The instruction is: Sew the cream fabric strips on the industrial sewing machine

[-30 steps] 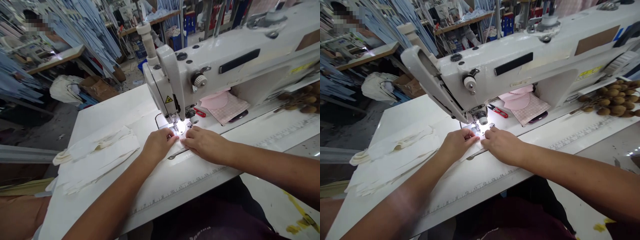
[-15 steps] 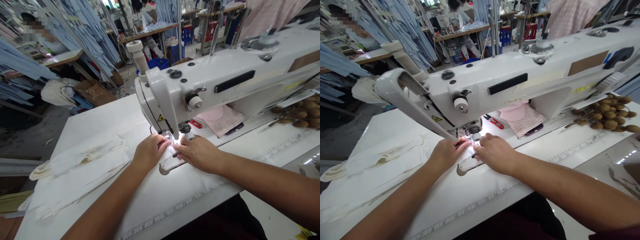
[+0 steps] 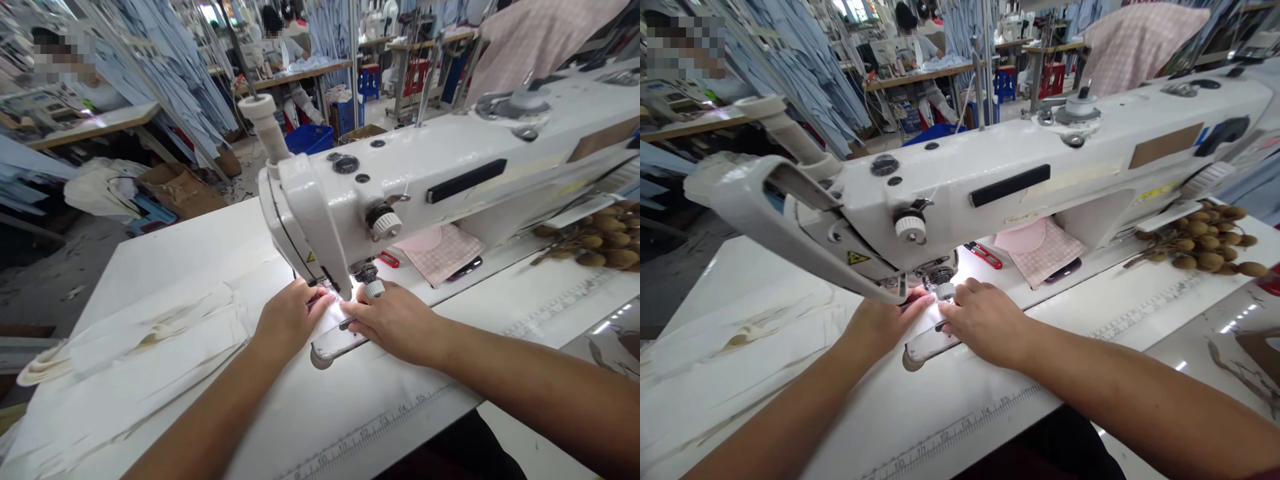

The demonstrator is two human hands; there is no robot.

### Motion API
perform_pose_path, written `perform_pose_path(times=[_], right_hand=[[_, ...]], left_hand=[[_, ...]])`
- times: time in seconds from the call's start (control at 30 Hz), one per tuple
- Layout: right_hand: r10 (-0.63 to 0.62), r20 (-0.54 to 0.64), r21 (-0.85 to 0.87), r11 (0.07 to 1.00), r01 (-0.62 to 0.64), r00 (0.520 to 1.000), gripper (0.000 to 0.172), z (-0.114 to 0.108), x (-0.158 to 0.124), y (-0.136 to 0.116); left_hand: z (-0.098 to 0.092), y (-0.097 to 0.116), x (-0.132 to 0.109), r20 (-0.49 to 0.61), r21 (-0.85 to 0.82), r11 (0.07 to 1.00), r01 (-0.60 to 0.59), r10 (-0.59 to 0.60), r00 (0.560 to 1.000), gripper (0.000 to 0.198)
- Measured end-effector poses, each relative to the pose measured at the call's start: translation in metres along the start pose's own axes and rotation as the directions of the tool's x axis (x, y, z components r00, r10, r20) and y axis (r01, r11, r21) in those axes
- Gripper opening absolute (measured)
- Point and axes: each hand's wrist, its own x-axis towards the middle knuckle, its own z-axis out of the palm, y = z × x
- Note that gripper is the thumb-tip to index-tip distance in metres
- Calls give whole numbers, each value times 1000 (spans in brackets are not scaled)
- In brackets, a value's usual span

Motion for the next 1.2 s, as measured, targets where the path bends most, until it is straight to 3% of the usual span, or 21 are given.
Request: perform_pose_path(times=[0.1, 0.2, 0.27, 0.37, 0.4, 0.47, 0.83, 1.03, 1.2], right_hand=[[10, -1, 18, 1000, -10, 1000, 27, -1, 0, 0], [20, 11, 36, 999, -20, 1000, 30, -2, 1, 1], [17, 26, 46, 999, -18, 1000, 31, -3, 0, 2], [-7, 38, 67, 998, 5, 999, 30, -4, -1, 5], [-19, 35, 75, 997, 16, 999, 30, -4, -2, 6], [-44, 15, 95, 995, 43, 999, 30, -4, -4, 8], [-80, -123, 195, 975, 103, 989, 25, 3, -11, 12], [-104, -150, 194, 972, 133, 983, 25, 4, -12, 13], [-90, -216, 209, 968, 136, 972, 26, 6, -13, 13]], left_hand=[[2, -4, 1, -49, 45, 998, -33, 35, 998, 26], [5, -12, 1, -154, 125, 981, -149, 168, 974, 24], [5, -16, -2, -207, 183, 933, -311, 345, 915, 25], [1, -15, -10, -193, 228, 781, -582, 622, 759, 24], [0, -13, -13, -172, 228, 737, -637, 674, 718, 22], [-2, -8, -18, -145, 220, 700, -679, 712, 687, 16], [0, -2, -19, -65, 305, 696, -650, 696, 715, 24], [0, -1, -21, -102, 244, 714, -656, 692, 715, 20], [2, -1, -20, -70, 302, 716, -630, 676, 734, 22]])
